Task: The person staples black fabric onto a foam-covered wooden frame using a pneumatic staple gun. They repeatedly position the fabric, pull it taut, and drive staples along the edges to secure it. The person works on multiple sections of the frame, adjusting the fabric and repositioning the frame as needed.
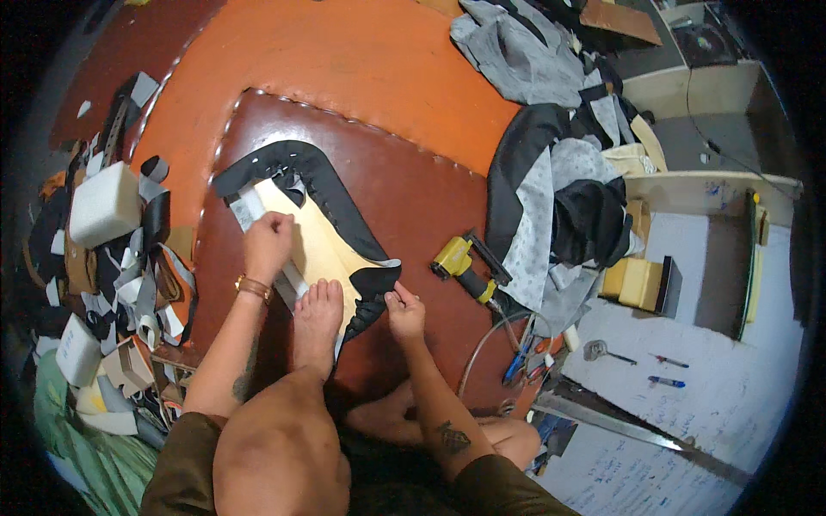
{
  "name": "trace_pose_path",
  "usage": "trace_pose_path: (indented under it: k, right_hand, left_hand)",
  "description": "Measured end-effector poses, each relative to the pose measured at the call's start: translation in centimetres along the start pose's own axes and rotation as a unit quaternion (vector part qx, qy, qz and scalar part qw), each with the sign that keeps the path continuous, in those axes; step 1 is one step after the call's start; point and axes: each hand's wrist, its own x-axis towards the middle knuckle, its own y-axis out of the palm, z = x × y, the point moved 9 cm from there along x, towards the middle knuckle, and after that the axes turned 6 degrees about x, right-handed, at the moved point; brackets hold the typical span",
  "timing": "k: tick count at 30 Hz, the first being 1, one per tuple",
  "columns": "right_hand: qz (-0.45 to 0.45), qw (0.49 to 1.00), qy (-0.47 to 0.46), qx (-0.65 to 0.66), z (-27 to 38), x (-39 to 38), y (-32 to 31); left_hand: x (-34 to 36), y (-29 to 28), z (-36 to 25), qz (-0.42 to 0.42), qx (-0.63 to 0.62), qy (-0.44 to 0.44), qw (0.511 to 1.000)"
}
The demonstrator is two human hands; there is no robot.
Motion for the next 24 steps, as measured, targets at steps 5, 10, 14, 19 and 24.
trace_pose_path:
  k: [5, 10, 14, 19, 24]
  right_hand:
    - [-0.036, 0.992, -0.106, -0.059, 2.2, -1.0, 0.3]
    - [-0.003, 1.000, -0.029, -0.005, 2.1, -0.7, 0.0]
    - [-0.012, 0.998, -0.056, -0.023, 1.7, -0.3, -0.3]
    - [-0.011, 0.999, -0.036, 0.011, 1.3, -0.2, 0.2]
    - [0.007, 0.998, -0.044, -0.047, 3.4, -1.0, 0.1]
  left_hand:
    - [-6.4, 9.4, -7.1, 0.339, -0.076, 0.007, 0.938]
    - [-9.3, 14.2, -10.7, 0.424, 0.046, 0.025, 0.904]
    - [-8.8, 15.9, -11.1, 0.410, 0.133, 0.090, 0.898]
    - [-8.5, 15.3, -10.9, 0.234, 0.180, 0.238, 0.925]
    - [-9.7, 13.9, -8.8, 0.295, 0.106, 0.268, 0.911]
